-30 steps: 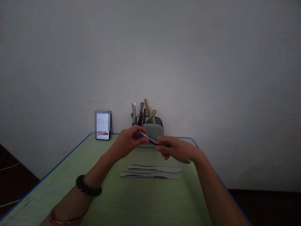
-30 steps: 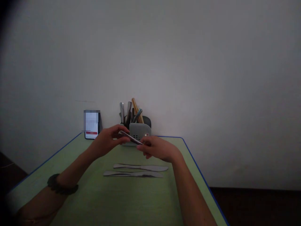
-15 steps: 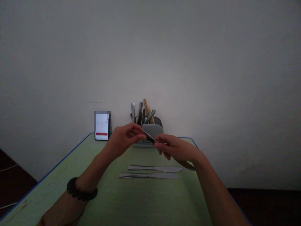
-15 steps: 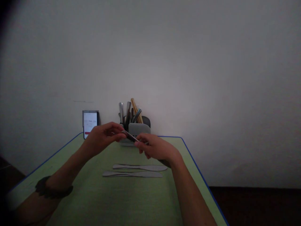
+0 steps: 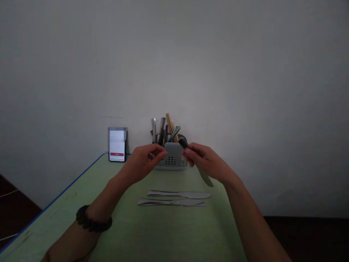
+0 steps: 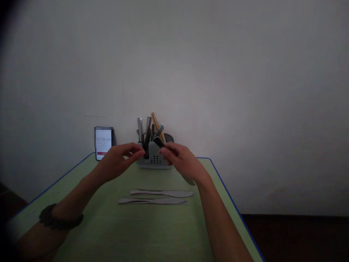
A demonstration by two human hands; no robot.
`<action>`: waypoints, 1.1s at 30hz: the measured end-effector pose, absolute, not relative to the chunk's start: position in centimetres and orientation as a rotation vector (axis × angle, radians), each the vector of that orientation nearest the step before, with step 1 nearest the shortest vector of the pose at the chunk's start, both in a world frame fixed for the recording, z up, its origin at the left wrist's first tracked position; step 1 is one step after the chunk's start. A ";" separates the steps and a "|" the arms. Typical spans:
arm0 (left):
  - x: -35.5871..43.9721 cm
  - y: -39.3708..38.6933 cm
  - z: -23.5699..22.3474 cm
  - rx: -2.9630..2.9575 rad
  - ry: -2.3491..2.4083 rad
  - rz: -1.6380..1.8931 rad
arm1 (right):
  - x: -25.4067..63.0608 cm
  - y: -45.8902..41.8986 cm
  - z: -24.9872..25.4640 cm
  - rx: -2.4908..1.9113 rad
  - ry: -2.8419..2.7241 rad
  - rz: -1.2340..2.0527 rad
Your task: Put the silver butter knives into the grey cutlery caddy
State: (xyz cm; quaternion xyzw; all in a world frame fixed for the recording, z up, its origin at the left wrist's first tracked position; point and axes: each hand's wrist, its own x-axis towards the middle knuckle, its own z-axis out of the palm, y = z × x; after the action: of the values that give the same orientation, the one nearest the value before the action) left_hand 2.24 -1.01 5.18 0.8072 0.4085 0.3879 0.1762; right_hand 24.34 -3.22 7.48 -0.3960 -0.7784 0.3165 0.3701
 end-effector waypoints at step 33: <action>2.1 0.7 1.6 2.416 1.063 0.451 | 23.3 -2.9 7.0 -0.820 -1.647 0.976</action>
State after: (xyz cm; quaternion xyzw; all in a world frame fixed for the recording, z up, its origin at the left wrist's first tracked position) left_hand 2.12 0.70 1.60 0.8781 0.3863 0.1640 0.2298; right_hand 23.29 -2.93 7.03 -0.3399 -0.6825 0.4046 0.5050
